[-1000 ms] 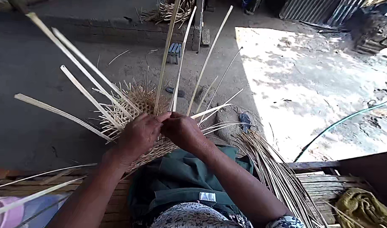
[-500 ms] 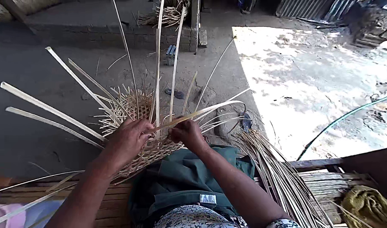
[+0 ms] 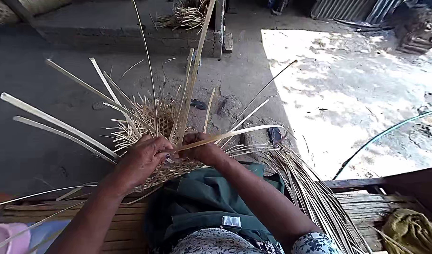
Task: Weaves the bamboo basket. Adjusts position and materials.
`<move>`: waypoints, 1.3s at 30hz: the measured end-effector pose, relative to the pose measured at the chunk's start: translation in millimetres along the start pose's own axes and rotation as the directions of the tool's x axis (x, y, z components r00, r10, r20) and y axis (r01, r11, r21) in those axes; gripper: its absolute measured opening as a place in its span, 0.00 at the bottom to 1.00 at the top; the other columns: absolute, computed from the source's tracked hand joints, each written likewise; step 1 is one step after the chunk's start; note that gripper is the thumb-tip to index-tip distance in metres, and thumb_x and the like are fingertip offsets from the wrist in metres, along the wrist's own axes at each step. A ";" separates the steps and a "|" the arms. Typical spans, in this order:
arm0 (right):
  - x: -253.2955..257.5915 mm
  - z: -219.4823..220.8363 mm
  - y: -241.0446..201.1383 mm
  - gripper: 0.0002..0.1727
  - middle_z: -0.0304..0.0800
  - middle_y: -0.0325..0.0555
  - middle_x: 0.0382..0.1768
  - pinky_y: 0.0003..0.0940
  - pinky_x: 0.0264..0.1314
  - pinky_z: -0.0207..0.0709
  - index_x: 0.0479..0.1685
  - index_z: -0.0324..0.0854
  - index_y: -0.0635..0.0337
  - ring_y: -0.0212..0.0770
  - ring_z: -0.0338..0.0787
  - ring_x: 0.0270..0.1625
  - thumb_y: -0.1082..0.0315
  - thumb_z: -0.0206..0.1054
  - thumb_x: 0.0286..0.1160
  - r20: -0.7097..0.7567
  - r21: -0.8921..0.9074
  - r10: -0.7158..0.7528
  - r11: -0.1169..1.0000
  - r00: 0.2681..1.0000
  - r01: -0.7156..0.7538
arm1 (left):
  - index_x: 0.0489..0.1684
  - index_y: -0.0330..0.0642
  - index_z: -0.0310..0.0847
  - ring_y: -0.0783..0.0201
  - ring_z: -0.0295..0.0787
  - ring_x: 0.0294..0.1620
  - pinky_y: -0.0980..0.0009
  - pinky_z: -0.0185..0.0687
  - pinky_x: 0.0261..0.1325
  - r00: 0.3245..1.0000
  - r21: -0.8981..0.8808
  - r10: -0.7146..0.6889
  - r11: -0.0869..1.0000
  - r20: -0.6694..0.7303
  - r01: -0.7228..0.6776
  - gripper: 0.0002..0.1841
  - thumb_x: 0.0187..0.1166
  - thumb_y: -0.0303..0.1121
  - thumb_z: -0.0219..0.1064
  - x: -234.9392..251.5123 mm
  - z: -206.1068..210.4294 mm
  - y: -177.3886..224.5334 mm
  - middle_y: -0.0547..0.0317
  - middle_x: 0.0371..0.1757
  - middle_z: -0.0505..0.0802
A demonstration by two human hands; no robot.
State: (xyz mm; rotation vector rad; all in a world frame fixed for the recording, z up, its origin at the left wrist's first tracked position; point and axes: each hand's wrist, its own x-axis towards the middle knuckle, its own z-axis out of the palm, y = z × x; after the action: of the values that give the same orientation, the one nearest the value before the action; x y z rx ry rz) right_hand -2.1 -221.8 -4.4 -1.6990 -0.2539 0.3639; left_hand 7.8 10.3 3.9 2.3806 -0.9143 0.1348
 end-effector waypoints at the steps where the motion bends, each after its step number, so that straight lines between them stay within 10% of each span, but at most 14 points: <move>1: 0.3 3.1 0.3 0.08 0.82 0.37 0.21 0.21 0.23 0.71 0.33 0.83 0.64 0.24 0.75 0.19 0.72 0.79 0.68 -0.038 0.004 0.008 1.000 0.999 -0.008 | 0.49 0.47 0.88 0.66 0.84 0.43 0.65 0.80 0.50 1.000 -0.002 -0.003 1.000 -0.007 0.003 0.07 0.80 0.34 0.68 0.3 1.0 0.8 0.64 0.41 0.92; 4: 0.9 2.9 -1.5 0.14 0.85 0.39 0.27 0.20 0.23 0.72 0.55 0.86 0.64 0.24 0.75 0.20 0.78 0.75 0.71 -0.059 0.047 0.002 0.999 0.998 0.000 | 0.50 0.47 0.88 0.68 0.84 0.44 0.67 0.81 0.52 1.000 -0.023 0.016 1.000 -0.004 -0.016 0.09 0.79 0.36 0.68 2.9 2.0 0.9 0.64 0.41 0.92; 11: 9.7 -12.1 -0.4 0.15 0.85 0.40 0.25 0.18 0.17 0.73 0.64 0.84 0.63 0.24 0.77 0.16 0.76 0.60 0.84 0.086 0.194 0.192 0.959 0.978 -0.205 | 0.47 0.49 0.89 0.73 0.84 0.47 0.73 0.81 0.55 0.994 -0.107 0.109 0.988 -0.010 -0.110 0.08 0.76 0.36 0.69 6.8 3.2 -11.2 0.68 0.42 0.91; 22: 19.2 -43.5 23.8 0.12 0.90 0.35 0.24 0.21 0.25 0.83 0.44 0.86 0.58 0.26 0.87 0.22 0.81 0.59 0.76 0.384 0.323 0.089 0.920 0.919 -0.224 | 0.38 0.48 0.92 0.72 0.81 0.50 0.73 0.75 0.58 0.958 -0.182 0.281 0.941 -0.047 -0.285 0.07 0.79 0.34 0.67 14.5 14.7 -9.2 0.68 0.40 0.91; 31: 19.8 -47.6 43.5 0.13 0.93 0.36 0.39 0.24 0.33 0.84 0.31 0.85 0.51 0.28 0.90 0.33 0.77 0.58 0.78 0.446 0.373 -0.193 0.928 0.874 0.015 | 0.38 0.48 0.91 0.78 0.83 0.46 0.81 0.80 0.52 0.987 -0.343 0.156 0.926 -0.030 -0.157 0.03 0.74 0.33 0.73 18.1 18.0 -13.0 0.70 0.40 0.90; 39: -1.1 -23.3 27.4 0.10 0.90 0.43 0.28 0.29 0.31 0.86 0.51 0.82 0.66 0.33 0.88 0.26 0.80 0.67 0.73 -0.019 0.289 -0.033 0.957 0.999 0.037 | 0.51 0.47 0.96 0.50 0.88 0.45 0.52 0.85 0.47 0.947 0.167 0.238 0.965 -0.216 -0.204 0.13 0.79 0.31 0.65 22.4 31.1 -0.4 0.53 0.41 0.94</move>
State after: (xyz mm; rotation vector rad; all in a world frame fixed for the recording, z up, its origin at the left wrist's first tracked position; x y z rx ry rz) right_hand 4.6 -247.8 -28.3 -1.4063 -0.2093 0.3453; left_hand 21.7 -19.7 -15.5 2.3186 -1.0846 0.5750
